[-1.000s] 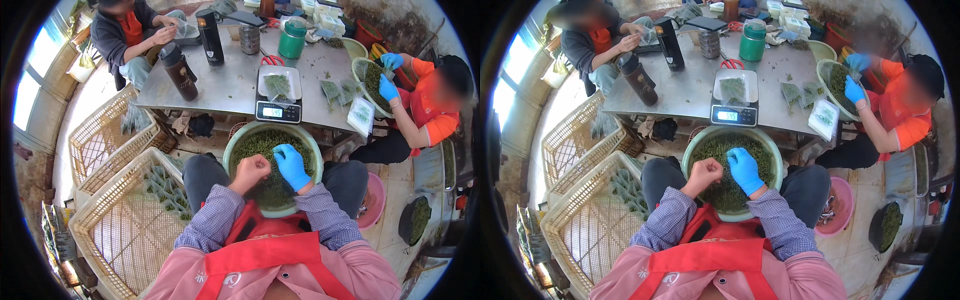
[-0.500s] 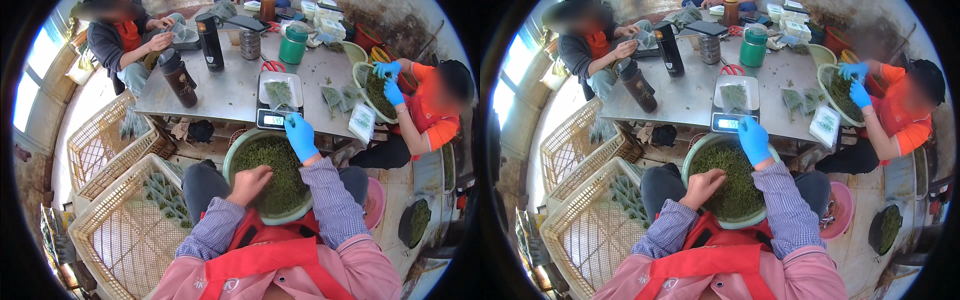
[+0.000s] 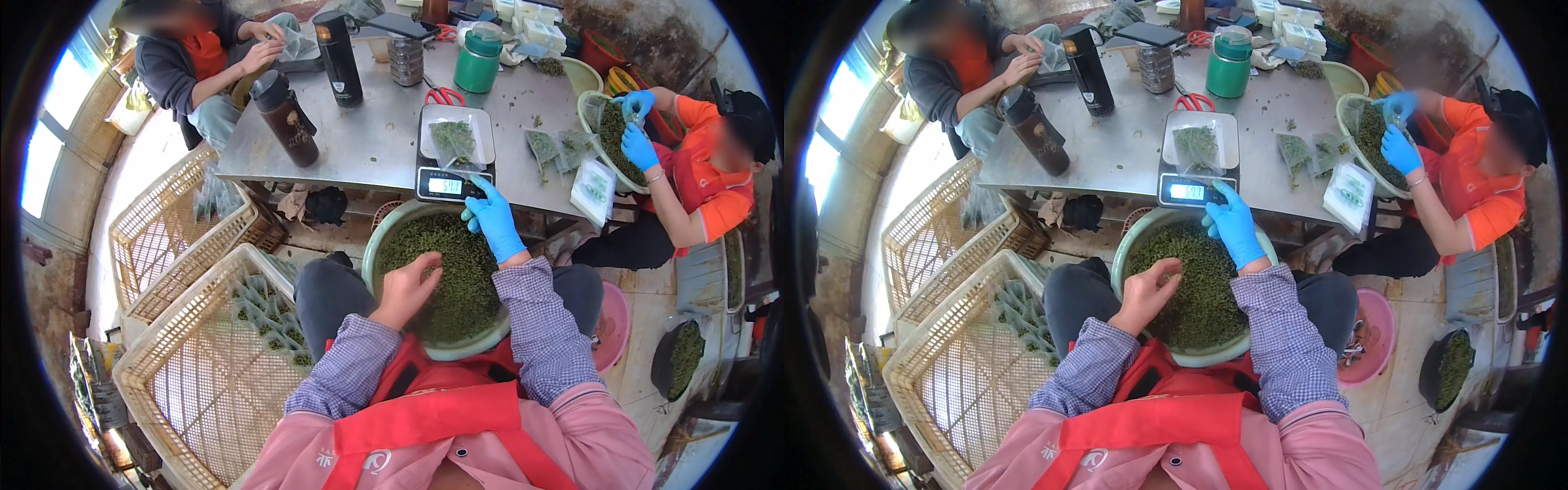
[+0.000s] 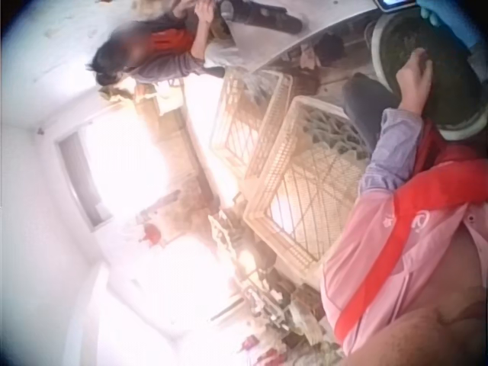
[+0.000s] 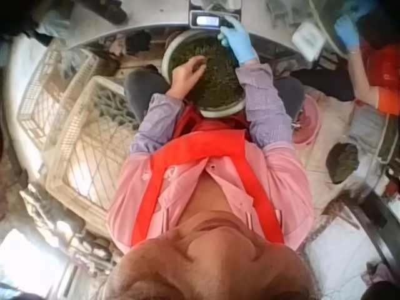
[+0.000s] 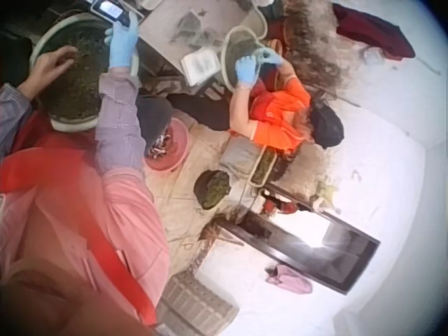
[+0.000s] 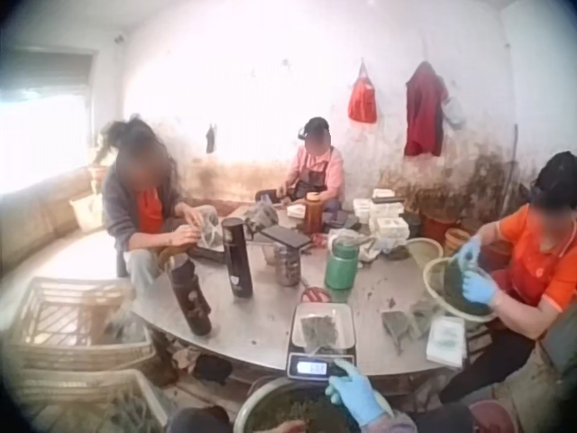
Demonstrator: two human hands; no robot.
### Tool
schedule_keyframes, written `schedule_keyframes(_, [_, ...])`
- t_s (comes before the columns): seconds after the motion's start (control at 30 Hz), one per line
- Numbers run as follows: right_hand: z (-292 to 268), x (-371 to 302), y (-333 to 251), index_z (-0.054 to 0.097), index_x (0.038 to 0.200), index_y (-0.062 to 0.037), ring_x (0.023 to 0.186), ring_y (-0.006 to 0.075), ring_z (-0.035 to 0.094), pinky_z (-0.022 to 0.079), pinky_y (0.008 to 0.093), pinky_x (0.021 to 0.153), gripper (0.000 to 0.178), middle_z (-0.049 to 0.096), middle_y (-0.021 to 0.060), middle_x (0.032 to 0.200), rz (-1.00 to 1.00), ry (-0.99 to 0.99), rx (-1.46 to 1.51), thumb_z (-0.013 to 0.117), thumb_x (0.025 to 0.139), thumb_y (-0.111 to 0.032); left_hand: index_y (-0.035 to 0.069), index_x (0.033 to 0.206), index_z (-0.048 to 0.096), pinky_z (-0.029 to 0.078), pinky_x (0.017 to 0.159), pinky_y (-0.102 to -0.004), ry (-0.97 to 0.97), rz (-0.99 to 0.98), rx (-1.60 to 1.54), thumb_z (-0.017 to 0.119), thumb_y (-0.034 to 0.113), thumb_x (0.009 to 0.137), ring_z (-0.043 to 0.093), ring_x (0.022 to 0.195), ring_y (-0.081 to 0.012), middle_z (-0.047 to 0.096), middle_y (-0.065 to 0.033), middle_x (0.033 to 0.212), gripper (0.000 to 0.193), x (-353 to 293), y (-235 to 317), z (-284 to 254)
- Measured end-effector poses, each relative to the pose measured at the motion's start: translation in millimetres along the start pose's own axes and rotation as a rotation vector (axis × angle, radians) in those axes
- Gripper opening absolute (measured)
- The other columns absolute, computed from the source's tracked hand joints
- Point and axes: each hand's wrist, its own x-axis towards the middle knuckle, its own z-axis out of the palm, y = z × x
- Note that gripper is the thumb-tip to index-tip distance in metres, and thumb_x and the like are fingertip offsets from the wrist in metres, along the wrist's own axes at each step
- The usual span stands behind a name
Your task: The person scoops green tea leaves from a bowl into small plastic bags, weighs each bag on a digital scale, and places the filled bags into a crate. The person repeats this process continuously while other workers perform similar tasks nearby.
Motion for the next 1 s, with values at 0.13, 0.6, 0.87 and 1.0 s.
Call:
schedule_keyframes(0.13, [-3.2,-11.5,7.6,0.061,0.113,-0.0033,0.053,0.0073,0.052,0.043,0.0211,0.046,0.025,0.059,0.0021,0.068,0.003,-0.112,-0.218,0.055,0.09,-0.009,0.014,0.112,0.059,0.052,0.061,-0.0317,0.013,-0.014,-0.026,0.063,0.021,0.084,0.065,0.064,-0.0187,0.07,-0.0036,0.093,0.029,0.4,2.3,-1.5])
schedule_keyframes(0.6, [7.6,18.7,22.7,0.058,0.118,-0.0154,0.073,0.0342,0.064,0.05,0.0417,0.063,0.035,0.066,0.0146,0.081,-0.339,0.22,-0.659,0.06,0.084,-0.018,0.011,0.104,0.064,0.053,0.06,-0.0325,0.014,0.041,-0.016,0.063,0.02,0.084,0.066,0.066,-0.0215,0.07,-0.0068,0.085,0.022,2.3,3.1,2.8])
schedule_keyframes(0.87, [20.5,0.4,8.3,0.063,0.101,-0.0091,0.062,0.0177,0.061,0.049,0.0311,0.058,0.02,0.064,0.0083,0.072,-0.372,0.34,-0.474,0.066,0.083,-0.017,0.01,0.1,0.065,0.053,0.06,-0.0333,0.014,0.071,0.005,0.063,0.02,0.084,0.067,0.066,-0.0226,0.069,-0.0081,0.082,0.019,0.5,4.1,6.2])
schedule_keyframes(1.0, [21.1,3.9,13.9,0.064,0.101,-0.0072,0.065,0.0153,0.06,0.049,0.0288,0.061,0.019,0.065,0.0084,0.08,-0.458,0.356,-0.362,0.066,0.084,-0.013,0.011,0.099,0.066,0.053,0.059,-0.0341,0.056,0.055,0.027,0.064,0.02,0.083,0.066,0.064,-0.0232,0.069,-0.0084,0.079,0.018,2.2,1.4,3.7])
